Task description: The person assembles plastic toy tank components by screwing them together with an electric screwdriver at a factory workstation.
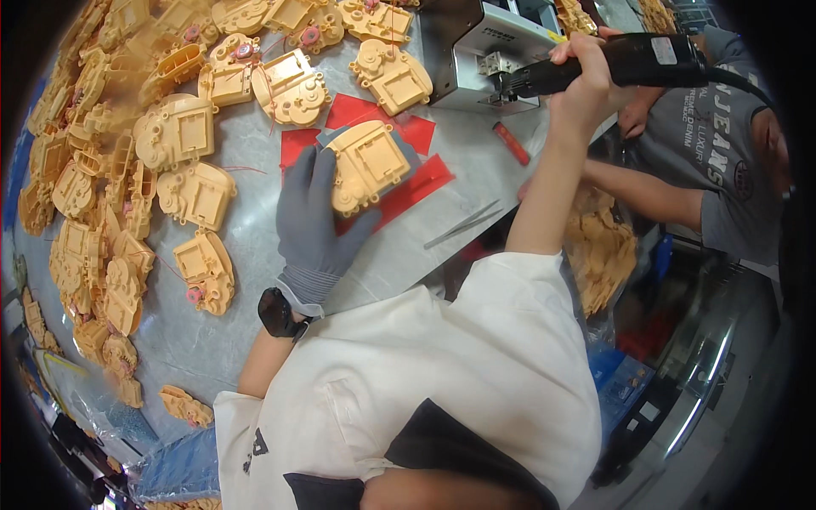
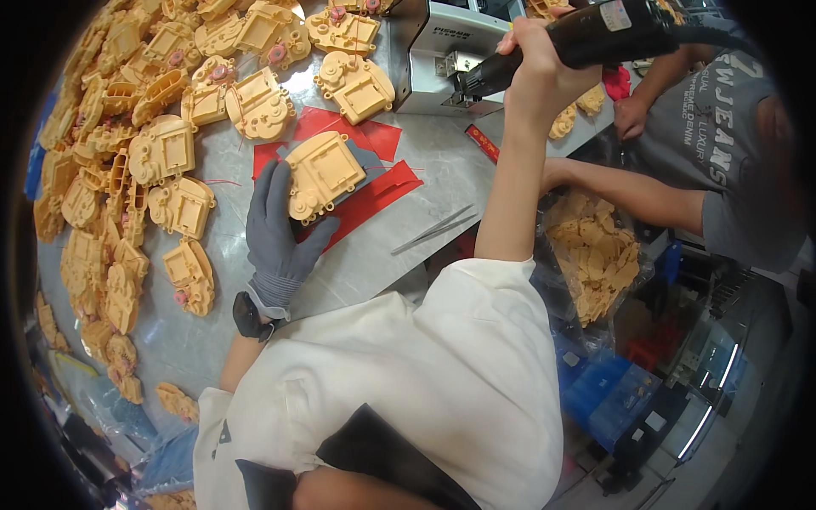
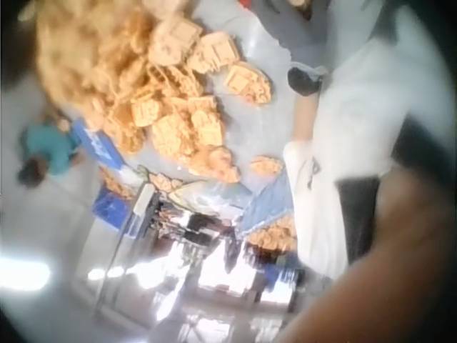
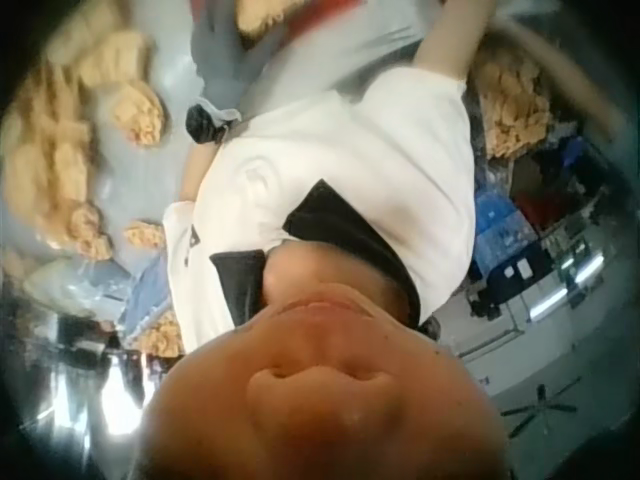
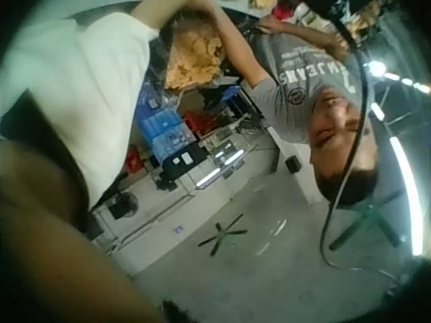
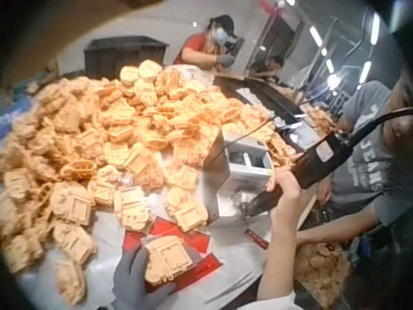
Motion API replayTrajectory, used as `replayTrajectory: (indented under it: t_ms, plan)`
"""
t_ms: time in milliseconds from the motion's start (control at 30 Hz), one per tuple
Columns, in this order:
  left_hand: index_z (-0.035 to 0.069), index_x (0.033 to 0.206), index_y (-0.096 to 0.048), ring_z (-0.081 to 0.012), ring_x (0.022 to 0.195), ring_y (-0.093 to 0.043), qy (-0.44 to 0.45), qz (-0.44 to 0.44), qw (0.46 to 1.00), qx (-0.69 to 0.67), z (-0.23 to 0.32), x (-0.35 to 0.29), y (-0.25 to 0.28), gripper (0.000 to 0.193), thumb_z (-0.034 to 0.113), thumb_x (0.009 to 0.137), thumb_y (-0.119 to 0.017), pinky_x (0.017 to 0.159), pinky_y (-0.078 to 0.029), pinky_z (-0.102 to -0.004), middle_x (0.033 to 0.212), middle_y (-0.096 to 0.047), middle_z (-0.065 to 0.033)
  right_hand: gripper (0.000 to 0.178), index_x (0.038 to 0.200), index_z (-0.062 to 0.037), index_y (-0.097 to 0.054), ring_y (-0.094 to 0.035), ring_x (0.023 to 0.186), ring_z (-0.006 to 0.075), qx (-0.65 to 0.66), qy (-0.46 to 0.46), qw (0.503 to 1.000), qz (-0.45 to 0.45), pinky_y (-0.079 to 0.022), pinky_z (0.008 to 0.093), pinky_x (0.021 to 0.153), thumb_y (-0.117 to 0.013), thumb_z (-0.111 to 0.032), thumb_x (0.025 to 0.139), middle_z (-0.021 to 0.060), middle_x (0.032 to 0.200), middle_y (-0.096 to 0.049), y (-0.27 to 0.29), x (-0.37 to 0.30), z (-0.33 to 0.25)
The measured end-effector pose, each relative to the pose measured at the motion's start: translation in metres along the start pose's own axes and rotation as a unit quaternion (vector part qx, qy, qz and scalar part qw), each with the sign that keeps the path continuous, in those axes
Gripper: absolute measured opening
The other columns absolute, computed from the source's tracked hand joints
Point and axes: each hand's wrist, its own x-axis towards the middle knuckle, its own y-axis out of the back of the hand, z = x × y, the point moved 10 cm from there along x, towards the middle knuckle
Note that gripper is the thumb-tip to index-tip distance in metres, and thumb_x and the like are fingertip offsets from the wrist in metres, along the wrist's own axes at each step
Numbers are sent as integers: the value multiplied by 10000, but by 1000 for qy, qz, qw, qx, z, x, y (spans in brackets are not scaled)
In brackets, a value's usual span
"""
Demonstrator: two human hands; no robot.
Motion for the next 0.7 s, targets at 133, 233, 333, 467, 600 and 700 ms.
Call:
replayTrajectory:
  t_ms: [133, 233, 333, 467, 600, 700]
  plan:
    - [8, 1227, -431, -382, 962, -519, 17, 22, 996, -79, -15, -5, -2, 727, 255, 628, -762, 848, -426, -453, 1087, -528, -212, 265, 891, 25, -455, -503, 449, 157, 49, -104, 993, -10, -437, 266, 520, -532, 97, 649, 74, 555, -514, 4, -9, 14]
    - [14, 1223, -442, -370, 966, -524, 35, 29, 996, -77, -26, -6, 0, 724, 263, 624, -764, 874, -412, -463, 1047, -557, -195, 321, 1012, 6, -431, -472, 485, 170, 103, -116, 987, -45, -436, 324, 552, -502, 49, 702, 66, 609, -466, -11, -53, -15]
    - [22, 1228, -444, -362, 978, -526, 37, 2, 995, -94, -21, -4, -3, 729, 269, 621, -765, 914, -386, -488, 1052, -561, -188, 400, 1112, -12, -372, -463, 483, 186, 145, -84, 982, -89, -438, 361, 554, -465, 7, 723, 88, 624, -472, -29, -73, -66]
    - [28, 1235, -442, -357, 1005, -519, 26, 6, 995, -97, -26, -4, -3, 743, 284, 620, -770, 956, -349, -522, 1078, -555, -181, 466, 1137, -18, -322, -460, 471, 176, 232, -74, 949, -201, -429, 352, 486, -468, 69, 703, 88, 609, -468, -73, -106, -77]
    - [55, 1241, -440, -357, 1025, -497, 21, 15, 994, -104, -23, -7, 1, 748, 313, 623, -774, 960, -353, -501, 1138, -523, -151, 448, 1130, -9, -321, -462, 473, 180, 222, -91, 956, -171, -421, 346, 473, -475, 48, 714, 90, 609, -471, -80, -113, -65]
    - [119, 1207, -490, -354, 1073, -453, 18, 75, 991, -113, -15, -10, 18, 698, 357, 619, -779, 972, -339, -484, 1194, -480, -109, 450, 1147, -26, -326, -478, 504, 188, 252, -118, 942, -189, -426, 358, 515, -474, 23, 725, 85, 636, -477, -81, -115, -63]
